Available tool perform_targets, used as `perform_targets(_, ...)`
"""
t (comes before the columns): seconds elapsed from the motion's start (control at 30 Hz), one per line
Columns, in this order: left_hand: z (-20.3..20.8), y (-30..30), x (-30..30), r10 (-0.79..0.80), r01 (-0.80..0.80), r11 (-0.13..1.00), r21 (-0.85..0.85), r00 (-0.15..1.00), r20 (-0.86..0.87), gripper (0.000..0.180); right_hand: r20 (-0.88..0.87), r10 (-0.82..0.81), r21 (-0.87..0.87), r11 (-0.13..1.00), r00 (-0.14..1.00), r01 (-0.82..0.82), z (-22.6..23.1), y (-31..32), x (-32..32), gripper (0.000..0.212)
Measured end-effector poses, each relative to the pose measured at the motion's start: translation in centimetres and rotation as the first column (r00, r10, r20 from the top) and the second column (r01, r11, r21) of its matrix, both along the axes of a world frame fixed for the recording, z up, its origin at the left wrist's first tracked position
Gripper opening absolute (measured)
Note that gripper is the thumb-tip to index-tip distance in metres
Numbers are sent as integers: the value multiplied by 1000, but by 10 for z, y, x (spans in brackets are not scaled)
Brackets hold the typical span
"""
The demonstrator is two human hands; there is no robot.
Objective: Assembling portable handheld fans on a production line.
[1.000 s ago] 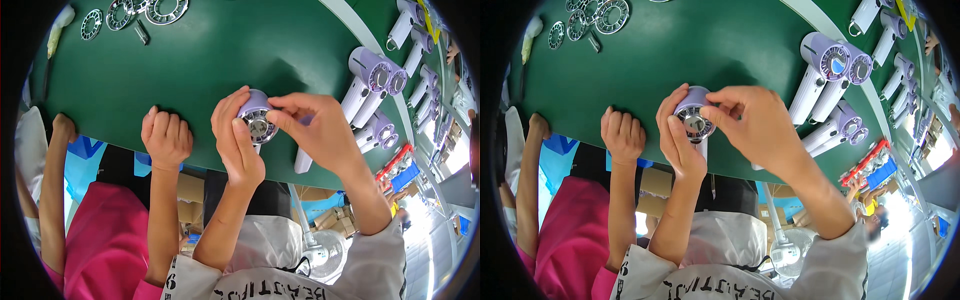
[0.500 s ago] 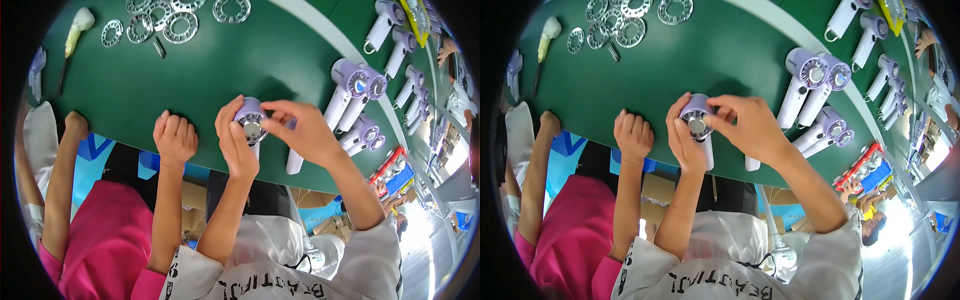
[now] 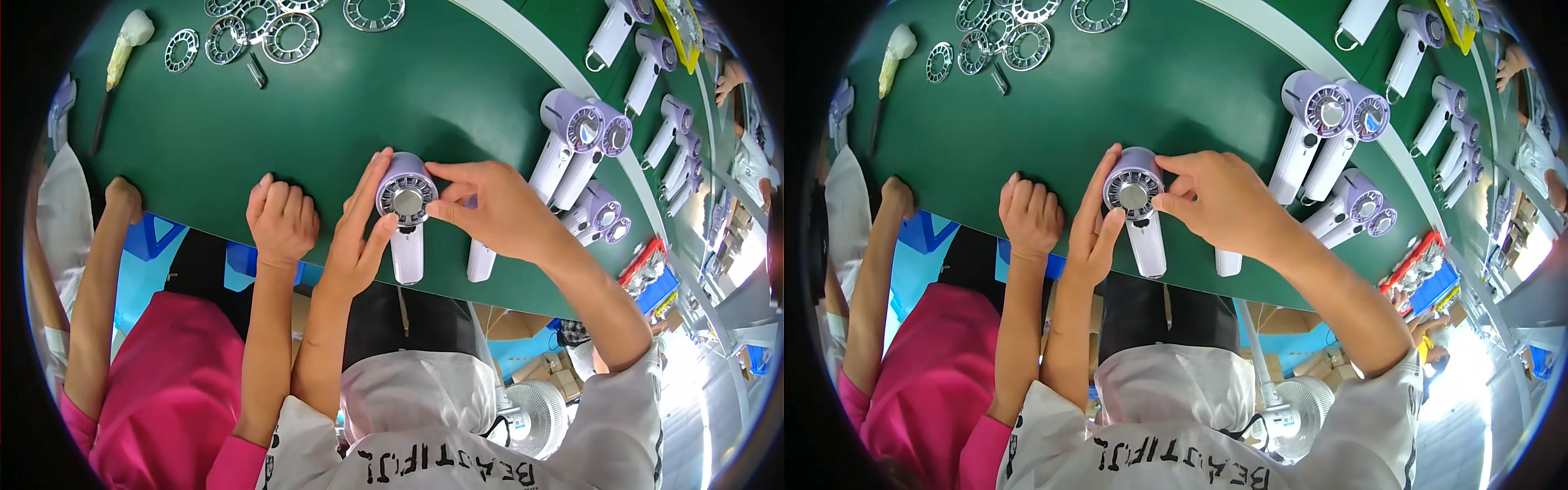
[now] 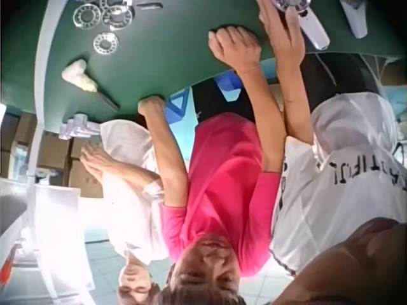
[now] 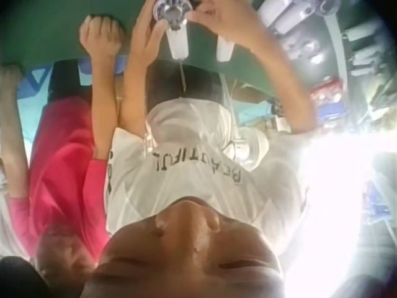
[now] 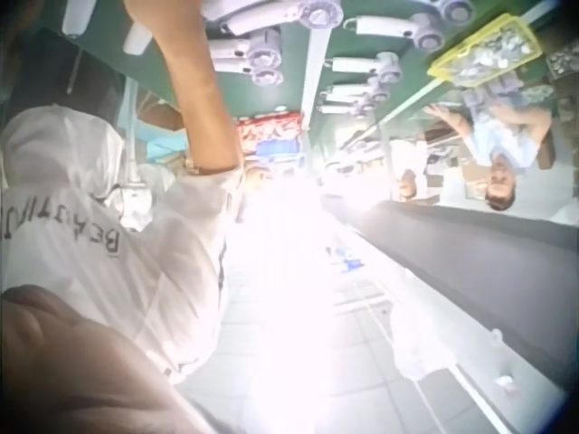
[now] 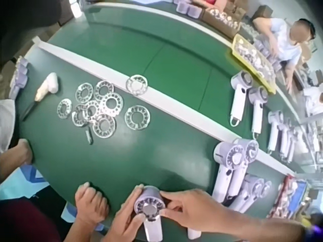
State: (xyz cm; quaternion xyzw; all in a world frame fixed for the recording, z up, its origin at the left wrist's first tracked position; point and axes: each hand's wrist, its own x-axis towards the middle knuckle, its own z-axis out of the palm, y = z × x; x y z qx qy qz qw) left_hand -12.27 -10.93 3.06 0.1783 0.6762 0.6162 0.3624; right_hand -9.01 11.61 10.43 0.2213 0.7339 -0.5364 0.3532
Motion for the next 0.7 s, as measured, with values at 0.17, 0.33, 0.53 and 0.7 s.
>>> perform_targets(0.17,-3,2,0,19,-22,998,63,999,46,58,-83,-8,98,995,997,16,-4,-9,6,45)
perform_targets(0.33,-5,5,5,58,-65,993,100,995,78,57,-117,-54,111,992,992,67,-3,-15,15,47)
perform_targets(0.53,-7,2,2,31,-36,997,68,997,65,57,-137,5,66,998,991,4,-22,-6,17,56)
perform_targets(0.7,5,0,-12,6,-31,990,135,984,180,61,-56,176,183,969,983,-163,-8,-17,3,59)
